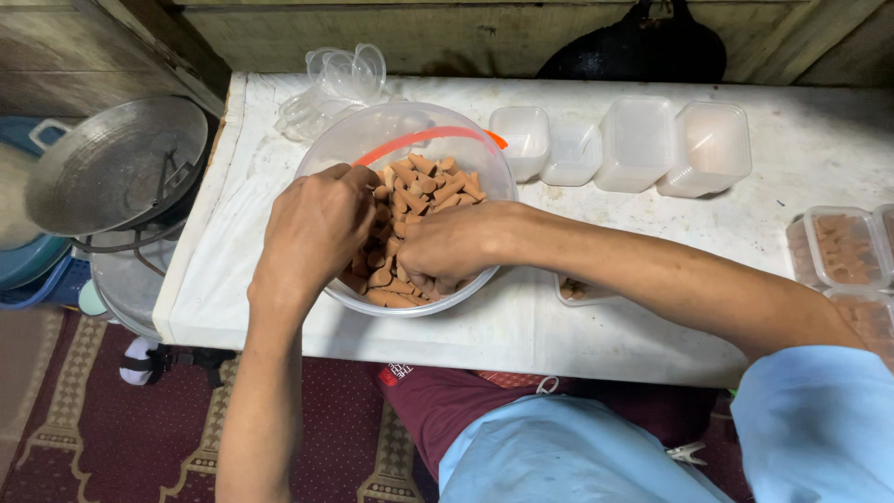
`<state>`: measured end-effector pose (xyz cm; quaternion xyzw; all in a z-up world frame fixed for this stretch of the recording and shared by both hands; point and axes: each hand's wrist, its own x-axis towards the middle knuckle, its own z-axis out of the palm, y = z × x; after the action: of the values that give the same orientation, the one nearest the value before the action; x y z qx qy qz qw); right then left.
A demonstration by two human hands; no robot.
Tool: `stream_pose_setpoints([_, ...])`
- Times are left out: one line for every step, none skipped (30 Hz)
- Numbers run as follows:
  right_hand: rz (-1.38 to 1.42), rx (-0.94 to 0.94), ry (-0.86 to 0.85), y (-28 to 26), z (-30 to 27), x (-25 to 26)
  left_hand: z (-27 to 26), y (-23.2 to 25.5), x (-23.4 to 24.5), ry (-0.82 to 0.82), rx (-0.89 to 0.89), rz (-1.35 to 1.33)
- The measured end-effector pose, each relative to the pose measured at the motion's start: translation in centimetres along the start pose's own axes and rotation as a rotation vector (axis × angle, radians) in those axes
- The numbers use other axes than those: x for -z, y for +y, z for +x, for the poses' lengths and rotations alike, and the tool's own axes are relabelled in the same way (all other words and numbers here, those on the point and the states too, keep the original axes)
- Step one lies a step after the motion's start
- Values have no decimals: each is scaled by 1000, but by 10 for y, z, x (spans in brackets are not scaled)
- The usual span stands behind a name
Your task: The person picks up incense cones from a large bucket and places them into smaller plastic containers on a table.
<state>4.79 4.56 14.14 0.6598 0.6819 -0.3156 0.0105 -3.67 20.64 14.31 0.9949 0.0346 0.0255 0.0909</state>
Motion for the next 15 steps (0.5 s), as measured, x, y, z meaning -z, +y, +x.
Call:
stream_pose_setpoints([0, -2, 1, 4, -2, 1, 0, 1, 1, 0, -2, 0])
stream_pose_setpoints([79, -39, 26, 9, -5, 2, -1, 2, 3, 7, -2, 2])
stream_pose_setpoints([158, -74, 50, 13, -7, 3, -2, 3, 5, 14, 1, 5])
stream_pose_setpoints([158, -73, 48, 11, -16, 13, -1, 3, 6, 14, 2, 5])
stream_pose_setpoints([202, -88, 151, 10, -26, 23, -1, 4, 7, 8, 1, -3])
stream_pose_setpoints([246, -102, 253, 9, -36, 33, 0, 4, 9, 2, 0, -12])
stream_pose_setpoints([245, -103, 255, 10, -39, 37, 0, 4, 11, 3, -2, -10])
stream_pose_setpoints([216, -122, 361, 12, -42, 41, 0, 5, 14, -13, -4, -12])
stream_pose_setpoints([188, -142, 466, 13, -46, 45, 0, 6, 16, -30, -6, -15])
stream_pose_setpoints([189, -143, 467, 13, -50, 44, 2, 3, 13, -30, -8, -14])
stream_pose_setpoints([190, -146, 506, 13, -54, 42, 3, 0, 9, -79, -5, 36])
stream_pose_setpoints([191, -148, 545, 13, -57, 41, 5, -2, 6, -127, -2, 86])
stream_pose_setpoints([192, -149, 548, 17, -54, 34, 10, -9, -6, -127, -4, 89])
stream_pose_setpoints([183, -140, 583, 22, -51, 28, 16, -16, -18, -144, -22, 205])
stream_pose_setpoints([174, -132, 618, 27, -48, 23, 23, -23, -29, -161, -42, 322])
